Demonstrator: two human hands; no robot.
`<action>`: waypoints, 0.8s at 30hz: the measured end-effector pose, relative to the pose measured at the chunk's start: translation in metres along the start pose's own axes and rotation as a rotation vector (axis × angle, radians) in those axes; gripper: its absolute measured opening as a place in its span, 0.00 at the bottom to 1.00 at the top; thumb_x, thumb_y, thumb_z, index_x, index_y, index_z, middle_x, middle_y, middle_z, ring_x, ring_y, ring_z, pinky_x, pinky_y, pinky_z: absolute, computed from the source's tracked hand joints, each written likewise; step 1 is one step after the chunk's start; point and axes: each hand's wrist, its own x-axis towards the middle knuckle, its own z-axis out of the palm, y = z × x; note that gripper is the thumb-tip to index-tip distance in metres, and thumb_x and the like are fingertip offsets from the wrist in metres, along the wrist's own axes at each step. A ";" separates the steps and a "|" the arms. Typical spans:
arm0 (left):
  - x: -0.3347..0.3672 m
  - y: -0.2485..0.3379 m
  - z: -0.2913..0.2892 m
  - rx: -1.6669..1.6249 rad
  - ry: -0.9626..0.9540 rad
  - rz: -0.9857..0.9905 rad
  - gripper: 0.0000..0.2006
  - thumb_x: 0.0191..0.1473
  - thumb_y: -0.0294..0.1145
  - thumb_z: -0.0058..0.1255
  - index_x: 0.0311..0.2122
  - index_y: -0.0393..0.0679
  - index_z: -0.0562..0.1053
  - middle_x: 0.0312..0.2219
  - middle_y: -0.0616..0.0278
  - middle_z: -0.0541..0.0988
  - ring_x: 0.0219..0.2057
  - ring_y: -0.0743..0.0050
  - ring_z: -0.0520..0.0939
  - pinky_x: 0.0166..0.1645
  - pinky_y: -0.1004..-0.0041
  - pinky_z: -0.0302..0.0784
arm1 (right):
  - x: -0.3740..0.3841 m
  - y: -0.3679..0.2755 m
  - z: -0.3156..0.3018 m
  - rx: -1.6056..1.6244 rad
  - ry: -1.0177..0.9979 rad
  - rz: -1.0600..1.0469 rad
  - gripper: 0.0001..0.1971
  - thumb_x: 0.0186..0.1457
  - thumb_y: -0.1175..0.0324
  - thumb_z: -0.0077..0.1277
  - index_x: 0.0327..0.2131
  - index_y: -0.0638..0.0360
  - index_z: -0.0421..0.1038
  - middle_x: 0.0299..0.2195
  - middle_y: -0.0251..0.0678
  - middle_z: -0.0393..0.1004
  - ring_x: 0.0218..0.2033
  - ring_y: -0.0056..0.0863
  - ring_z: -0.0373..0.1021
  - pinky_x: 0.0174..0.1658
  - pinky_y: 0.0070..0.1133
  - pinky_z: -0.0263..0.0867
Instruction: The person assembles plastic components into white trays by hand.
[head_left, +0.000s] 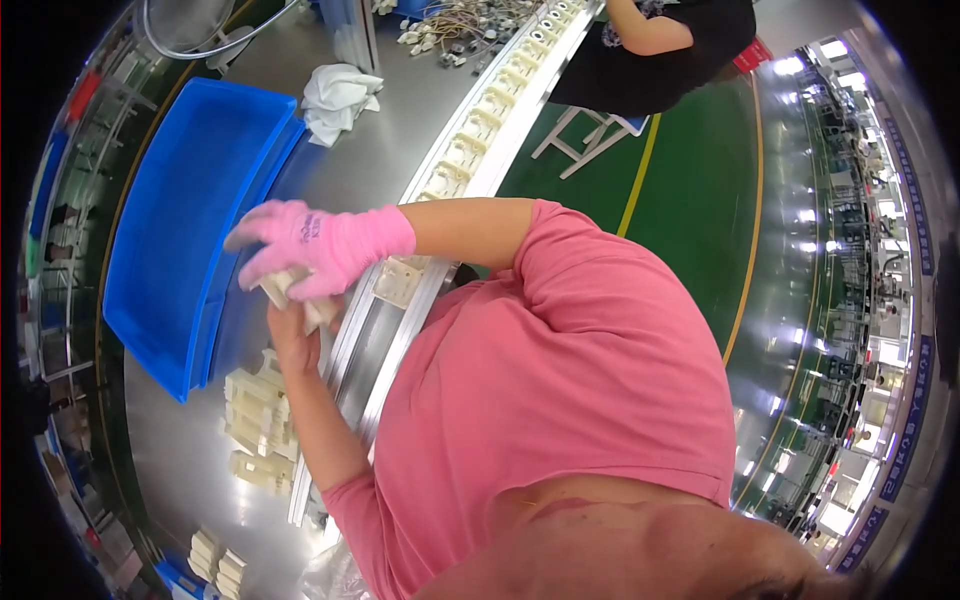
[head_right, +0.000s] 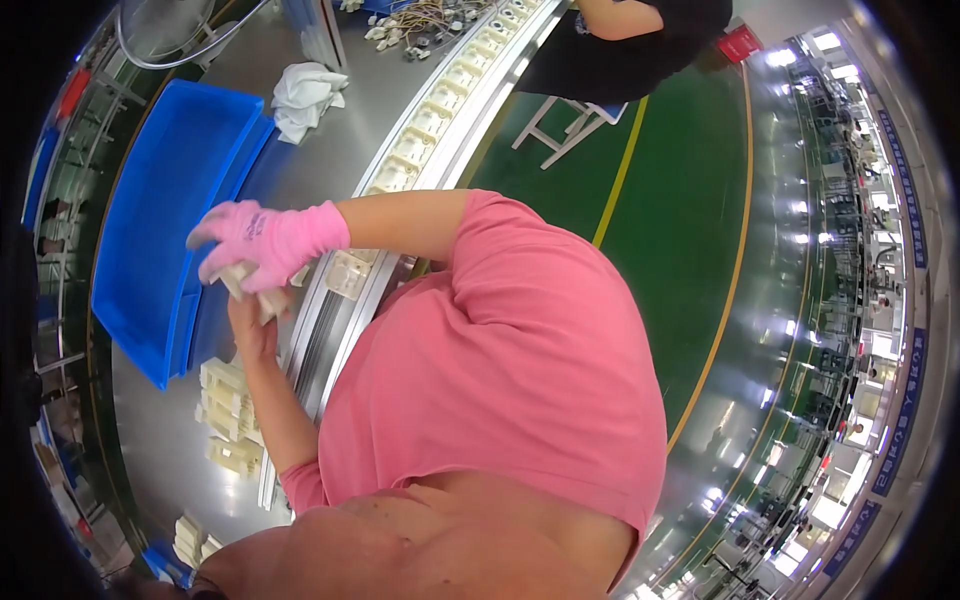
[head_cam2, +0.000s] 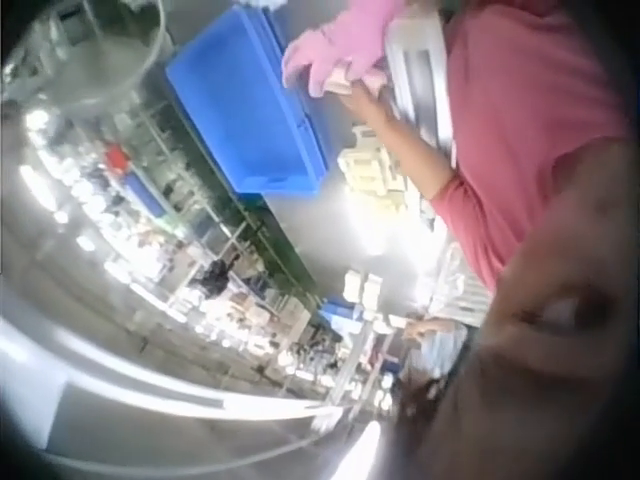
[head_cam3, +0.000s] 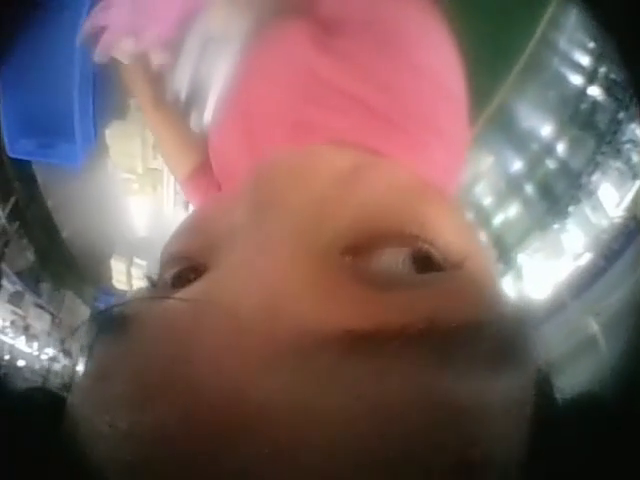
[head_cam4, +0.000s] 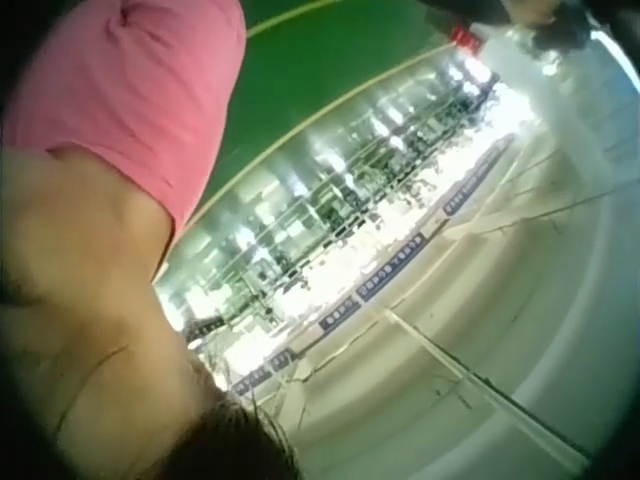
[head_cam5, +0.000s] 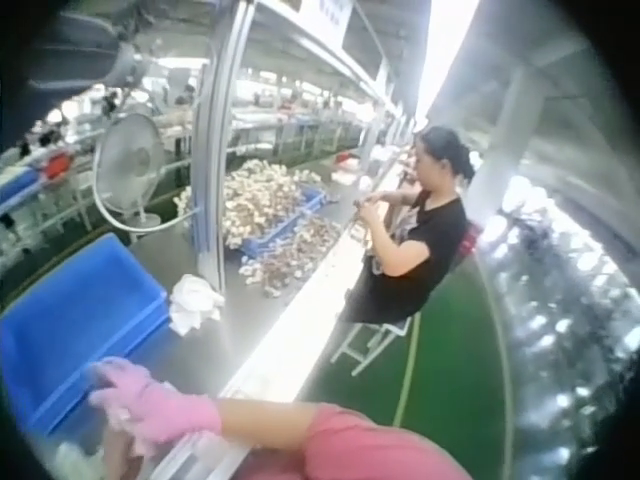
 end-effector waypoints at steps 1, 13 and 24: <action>-0.005 0.002 -0.011 -0.002 -0.004 0.000 0.23 0.48 0.33 0.47 0.49 0.38 0.58 0.41 0.57 0.69 0.40 0.65 0.73 0.38 0.70 0.73 | 0.000 0.000 0.002 0.172 -0.085 -0.055 0.17 0.38 0.63 0.48 0.36 0.53 0.69 0.41 0.41 0.66 0.40 0.37 0.64 0.42 0.28 0.61; 0.000 0.025 -0.089 1.242 0.112 -0.301 0.16 0.51 0.39 0.42 0.43 0.41 0.67 0.36 0.55 0.74 0.39 0.69 0.74 0.41 0.73 0.68 | -0.021 -0.031 0.024 0.078 -1.069 0.304 0.22 0.44 0.48 0.40 0.22 0.59 0.70 0.21 0.41 0.70 0.28 0.36 0.68 0.32 0.29 0.62; 0.020 -0.058 -0.195 1.173 0.234 -0.587 0.14 0.49 0.35 0.40 0.37 0.37 0.71 0.22 0.53 0.76 0.15 0.62 0.77 0.24 0.68 0.72 | -0.021 0.021 0.060 -0.165 -0.924 0.244 0.21 0.42 0.52 0.46 0.35 0.58 0.66 0.32 0.39 0.69 0.36 0.34 0.68 0.34 0.30 0.63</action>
